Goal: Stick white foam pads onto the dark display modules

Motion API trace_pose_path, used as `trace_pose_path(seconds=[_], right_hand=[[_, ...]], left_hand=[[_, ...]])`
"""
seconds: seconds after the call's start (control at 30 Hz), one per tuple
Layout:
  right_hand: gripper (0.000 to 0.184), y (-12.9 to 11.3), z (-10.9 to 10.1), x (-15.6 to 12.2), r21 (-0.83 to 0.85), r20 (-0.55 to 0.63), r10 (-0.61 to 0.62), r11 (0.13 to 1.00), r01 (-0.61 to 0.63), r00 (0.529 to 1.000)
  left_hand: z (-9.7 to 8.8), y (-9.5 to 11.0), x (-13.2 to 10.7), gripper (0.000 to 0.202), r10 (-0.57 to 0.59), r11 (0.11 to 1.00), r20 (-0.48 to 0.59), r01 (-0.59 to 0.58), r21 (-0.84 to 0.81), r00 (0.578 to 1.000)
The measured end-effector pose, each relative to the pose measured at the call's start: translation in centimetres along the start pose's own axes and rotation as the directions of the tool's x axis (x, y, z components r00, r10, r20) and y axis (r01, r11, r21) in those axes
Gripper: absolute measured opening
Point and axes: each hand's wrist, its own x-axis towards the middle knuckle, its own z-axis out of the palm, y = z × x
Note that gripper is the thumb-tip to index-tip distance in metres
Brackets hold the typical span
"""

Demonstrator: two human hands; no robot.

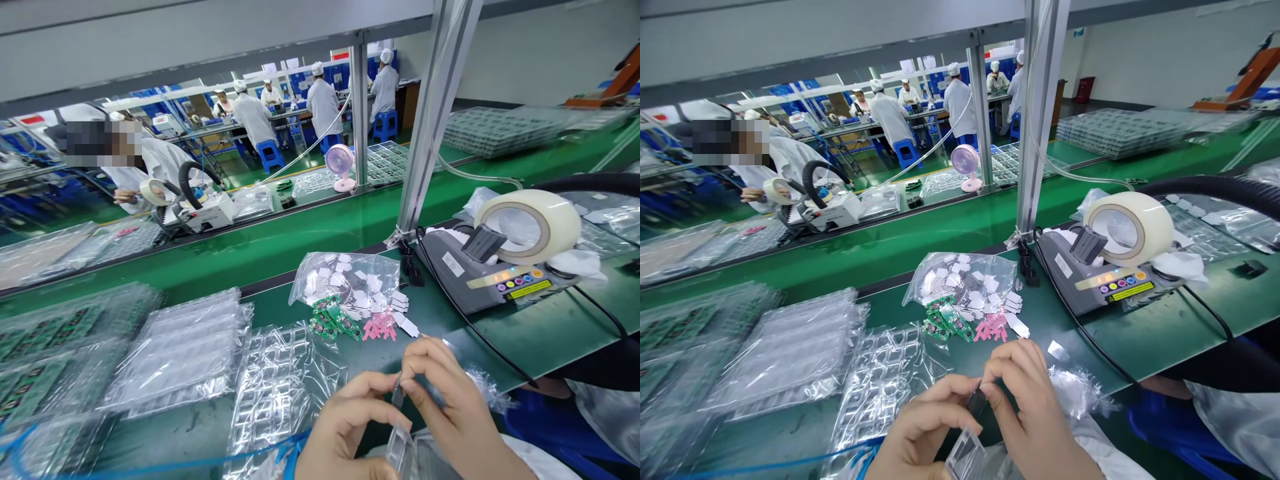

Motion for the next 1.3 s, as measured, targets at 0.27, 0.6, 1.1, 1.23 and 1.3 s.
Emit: trace_pose_path(seconds=[0.27, 0.6, 1.1, 1.23, 1.3], right_hand=[[0.012, -1.4, -0.8, -0.8, -0.099, 0.002, -0.091, 0.991, 0.091, 0.996], [0.021, 8.2, -1.7, -3.8, -0.412, 0.067, 0.255, 0.888, -0.206, 0.965], [0.025, 0.7, -2.3, 1.2, 0.146, 0.205, -0.099, 0.987, 0.070, 0.974], [0.024, 1.4, -1.9, 1.3, 0.261, 0.131, -0.124, 0.961, 0.086, 0.984], [0.023, 1.3, -2.2, 1.3, 0.251, 0.047, -0.114, 0.963, 0.099, 0.992]], left_hand=[[0.3, -0.4, 0.6, 0.030, -0.131, 0.917, 0.031, 0.133, -0.375, 0.991], [-0.6, -0.9, 0.9, 0.027, -0.110, 0.632, 0.149, 0.185, -0.752, 0.983], [0.2, -0.7, 0.1, 0.028, -0.150, 0.606, 0.160, 0.218, -0.765, 0.976], [0.0, -0.7, 0.4, 0.030, -0.160, 0.613, 0.167, 0.230, -0.756, 0.973], [0.1, -0.6, 0.6, 0.030, -0.188, 0.646, 0.127, 0.220, -0.731, 0.974]])
